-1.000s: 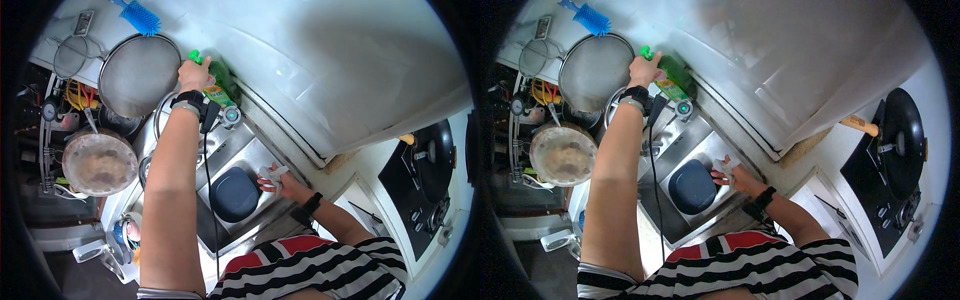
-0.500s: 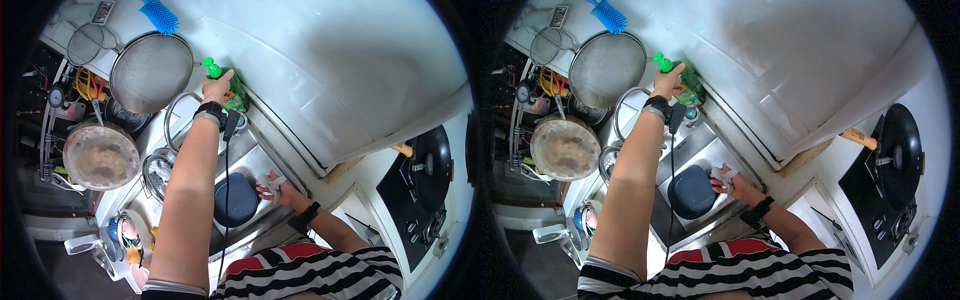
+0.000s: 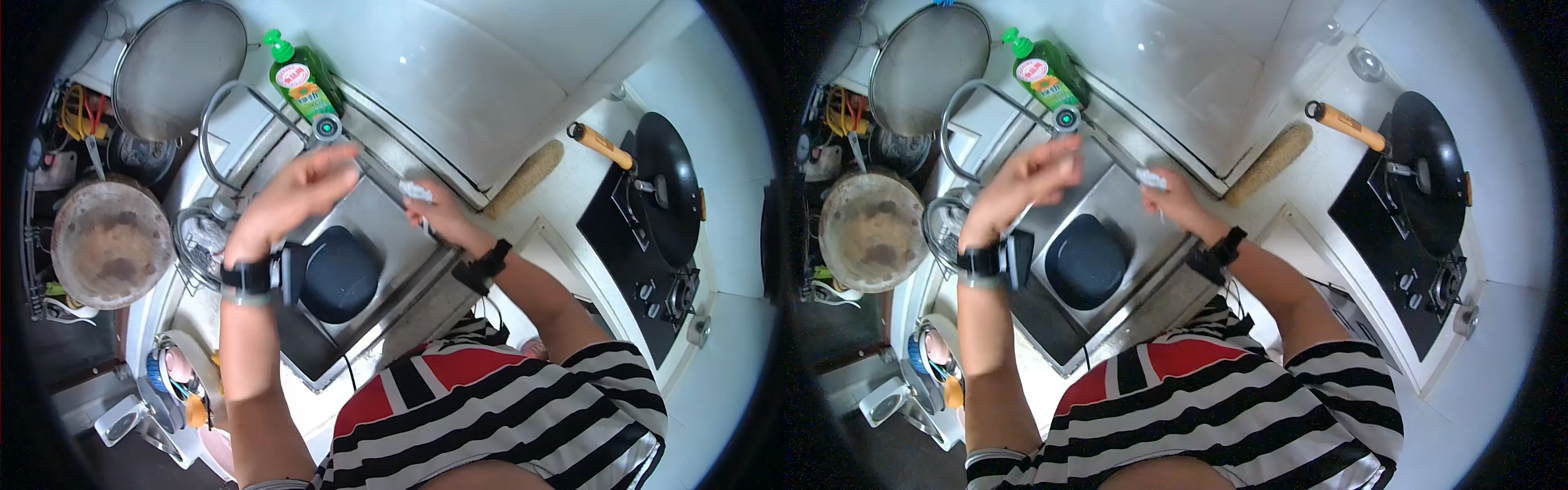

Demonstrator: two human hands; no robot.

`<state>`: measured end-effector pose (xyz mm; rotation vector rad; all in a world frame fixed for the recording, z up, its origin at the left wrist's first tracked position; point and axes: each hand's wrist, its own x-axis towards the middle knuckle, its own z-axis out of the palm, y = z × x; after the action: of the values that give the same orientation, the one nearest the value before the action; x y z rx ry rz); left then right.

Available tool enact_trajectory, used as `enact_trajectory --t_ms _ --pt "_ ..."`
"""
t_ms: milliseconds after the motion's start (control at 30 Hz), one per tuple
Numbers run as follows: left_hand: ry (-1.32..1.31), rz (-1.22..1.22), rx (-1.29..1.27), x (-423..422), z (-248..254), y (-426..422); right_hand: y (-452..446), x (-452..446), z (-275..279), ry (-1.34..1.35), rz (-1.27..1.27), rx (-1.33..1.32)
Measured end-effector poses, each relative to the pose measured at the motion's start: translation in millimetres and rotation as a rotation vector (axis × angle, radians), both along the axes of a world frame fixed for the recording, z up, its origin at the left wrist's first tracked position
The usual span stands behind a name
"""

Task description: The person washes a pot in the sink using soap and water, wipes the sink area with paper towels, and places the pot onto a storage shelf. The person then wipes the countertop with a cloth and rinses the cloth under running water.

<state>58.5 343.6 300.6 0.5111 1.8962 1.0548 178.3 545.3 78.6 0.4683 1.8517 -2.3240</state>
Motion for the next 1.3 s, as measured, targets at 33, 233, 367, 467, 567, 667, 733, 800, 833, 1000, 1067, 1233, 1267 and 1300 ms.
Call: enact_trajectory --t_ms 33,233,367,467,567,667,733,800,833,1000,1067,1233,1267,1300 --pt "-0.096 -0.041 0.02 20.0 -3.2 -20.4 2.4 -2.5 11.4 -0.004 -0.003 0.234" --pt "-0.208 0.395 0.038 132.1 -95.7 -157.7 7.7 12.0 -18.7 0.406 0.271 1.549" --pt "-0.321 0.648 -0.055 207.2 -114.1 -222.8 -4.5 43.2 7.2 0.395 0.197 1.695" --pt "-0.345 0.848 0.028 253.3 -124.5 -254.7 4.8 48.3 19.3 0.25 0.347 1.74" --pt "-0.331 1.037 0.068 279.3 -133.2 -268.0 15.8 45.2 15.3 0.252 0.464 1.665" --pt "-0.351 1.164 0.112 285.5 -142.1 -267.1 15.3 14.1 11.3 0.289 0.533 1.656" --pt "-0.359 1.204 0.115 281.6 -143.5 -259.1 6.6 -22.4 0.4 0.389 0.439 1.774" --pt "-0.365 1.214 0.103 275.2 -142.6 -252.3 0.9 -62.8 -9.0 0.528 0.376 1.761" --pt "-0.36 1.199 0.12 273.1 -144.2 -250.3 -4.8 -82.8 -8.9 0.524 0.375 1.78" --pt "-0.288 1.162 0.087 261.7 -139.6 -236.6 -12.0 -176.3 -27.8 0.522 0.396 1.752" --pt "-0.279 1.151 0.075 260.9 -138.4 -233.2 -10.1 -170.7 -22.8 0.459 0.459 1.72" --pt "-0.288 1.079 0.066 258.5 -143.6 -227.4 8.0 -91.6 -2.5 0.573 0.595 1.44" --pt "-0.272 1.063 0.078 258.7 -144.4 -228.2 10.3 -69.6 1.6 0.552 0.597 1.415" --pt "-0.277 1.055 0.085 258.8 -143.4 -229.1 13.2 -45.6 5.6 0.527 0.594 1.393"
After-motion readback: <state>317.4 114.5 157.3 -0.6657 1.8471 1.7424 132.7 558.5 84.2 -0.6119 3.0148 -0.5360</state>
